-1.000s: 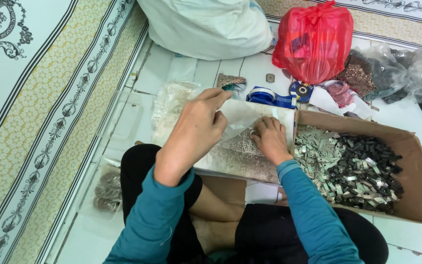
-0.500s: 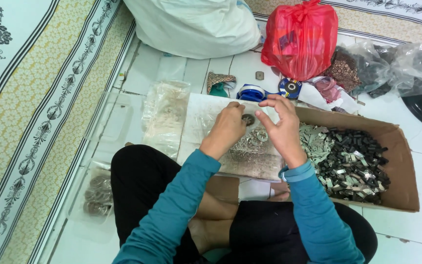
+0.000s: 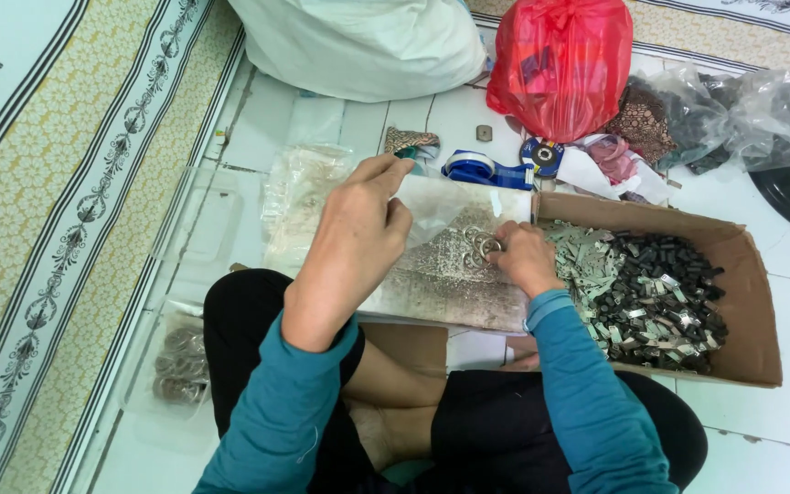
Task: The person is sorting small metal components from a cardboard box and packaging them into small plastic bags on the floor.
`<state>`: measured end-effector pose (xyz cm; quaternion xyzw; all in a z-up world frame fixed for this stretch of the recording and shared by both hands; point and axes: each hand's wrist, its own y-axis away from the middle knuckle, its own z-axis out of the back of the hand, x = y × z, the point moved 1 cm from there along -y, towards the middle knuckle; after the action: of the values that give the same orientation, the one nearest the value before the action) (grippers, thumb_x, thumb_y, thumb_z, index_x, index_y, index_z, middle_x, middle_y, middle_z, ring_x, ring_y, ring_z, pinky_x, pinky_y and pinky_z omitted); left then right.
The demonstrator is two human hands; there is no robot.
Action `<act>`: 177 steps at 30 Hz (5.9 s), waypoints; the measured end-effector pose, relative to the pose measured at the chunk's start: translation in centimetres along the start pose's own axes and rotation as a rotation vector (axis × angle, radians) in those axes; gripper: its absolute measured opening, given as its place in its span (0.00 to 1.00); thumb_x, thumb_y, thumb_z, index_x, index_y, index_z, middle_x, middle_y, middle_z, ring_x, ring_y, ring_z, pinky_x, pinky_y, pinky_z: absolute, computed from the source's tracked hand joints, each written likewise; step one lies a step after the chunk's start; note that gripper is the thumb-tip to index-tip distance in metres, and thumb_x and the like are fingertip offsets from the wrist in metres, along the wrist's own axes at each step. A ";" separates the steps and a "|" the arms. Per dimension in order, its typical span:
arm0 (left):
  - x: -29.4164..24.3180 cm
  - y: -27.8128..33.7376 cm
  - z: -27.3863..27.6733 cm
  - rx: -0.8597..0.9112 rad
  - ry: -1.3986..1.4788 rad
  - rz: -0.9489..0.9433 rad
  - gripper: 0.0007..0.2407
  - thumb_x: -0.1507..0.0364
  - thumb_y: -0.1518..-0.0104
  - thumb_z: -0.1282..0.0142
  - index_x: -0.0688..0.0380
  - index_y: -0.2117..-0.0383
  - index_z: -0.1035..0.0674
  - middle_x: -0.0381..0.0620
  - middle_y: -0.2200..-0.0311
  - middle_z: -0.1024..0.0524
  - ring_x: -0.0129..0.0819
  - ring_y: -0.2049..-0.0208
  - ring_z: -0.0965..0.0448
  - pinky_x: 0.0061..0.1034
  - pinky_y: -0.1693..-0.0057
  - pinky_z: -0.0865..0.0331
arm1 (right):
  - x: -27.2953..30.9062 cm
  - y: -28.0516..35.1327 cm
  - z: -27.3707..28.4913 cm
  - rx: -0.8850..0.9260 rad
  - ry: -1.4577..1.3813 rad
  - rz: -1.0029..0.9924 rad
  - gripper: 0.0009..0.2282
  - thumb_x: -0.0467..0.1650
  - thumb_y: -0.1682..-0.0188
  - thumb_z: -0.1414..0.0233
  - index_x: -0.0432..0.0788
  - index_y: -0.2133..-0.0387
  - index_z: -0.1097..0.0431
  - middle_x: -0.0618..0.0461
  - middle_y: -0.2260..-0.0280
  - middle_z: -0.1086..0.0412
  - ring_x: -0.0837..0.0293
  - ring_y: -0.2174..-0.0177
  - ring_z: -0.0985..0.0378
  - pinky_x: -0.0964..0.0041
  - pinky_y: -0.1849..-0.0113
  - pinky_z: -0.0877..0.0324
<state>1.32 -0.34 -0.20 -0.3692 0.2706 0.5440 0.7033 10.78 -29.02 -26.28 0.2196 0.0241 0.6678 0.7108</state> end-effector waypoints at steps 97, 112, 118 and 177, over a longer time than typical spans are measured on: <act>5.3 -6.4 -9.8 0.104 -0.031 0.001 0.19 0.83 0.45 0.51 0.81 0.46 0.26 0.77 0.49 0.27 0.69 0.49 0.22 0.50 0.52 0.21 | 3.4 2.2 0.8 0.037 -0.184 0.094 0.25 0.38 0.57 0.35 0.30 0.53 0.27 0.31 0.55 0.25 0.33 0.52 0.22 0.38 0.55 0.25; 6.0 -7.2 -11.1 0.155 -0.007 -0.021 0.20 0.82 0.46 0.50 0.82 0.45 0.27 0.77 0.48 0.28 0.67 0.49 0.22 0.46 0.50 0.21 | 5.4 3.6 -1.0 -0.005 -0.255 -0.055 0.17 0.33 0.55 0.36 0.36 0.56 0.25 0.38 0.57 0.25 0.39 0.53 0.20 0.44 0.55 0.24; 5.7 -7.0 -10.0 0.149 0.009 -0.034 0.19 0.82 0.45 0.51 0.82 0.46 0.27 0.76 0.48 0.28 0.66 0.49 0.22 0.45 0.50 0.21 | 4.6 4.1 0.1 -0.012 -0.583 -0.023 0.17 0.30 0.54 0.37 0.31 0.55 0.30 0.31 0.57 0.27 0.33 0.51 0.24 0.41 0.55 0.25; 5.4 -2.0 1.6 -0.216 0.520 0.004 0.17 0.71 0.35 0.45 0.56 0.40 0.25 0.63 0.40 0.31 0.53 0.54 0.16 0.34 0.54 0.18 | 13.8 5.5 3.1 -0.445 -0.828 0.412 0.17 0.25 0.51 0.39 0.34 0.48 0.27 0.28 0.56 0.25 0.32 0.51 0.24 0.40 0.51 0.28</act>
<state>4.58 3.72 -3.02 -0.5685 0.3831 0.4580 0.5659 8.11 -16.58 -18.04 0.3092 -0.4460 0.6402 0.5437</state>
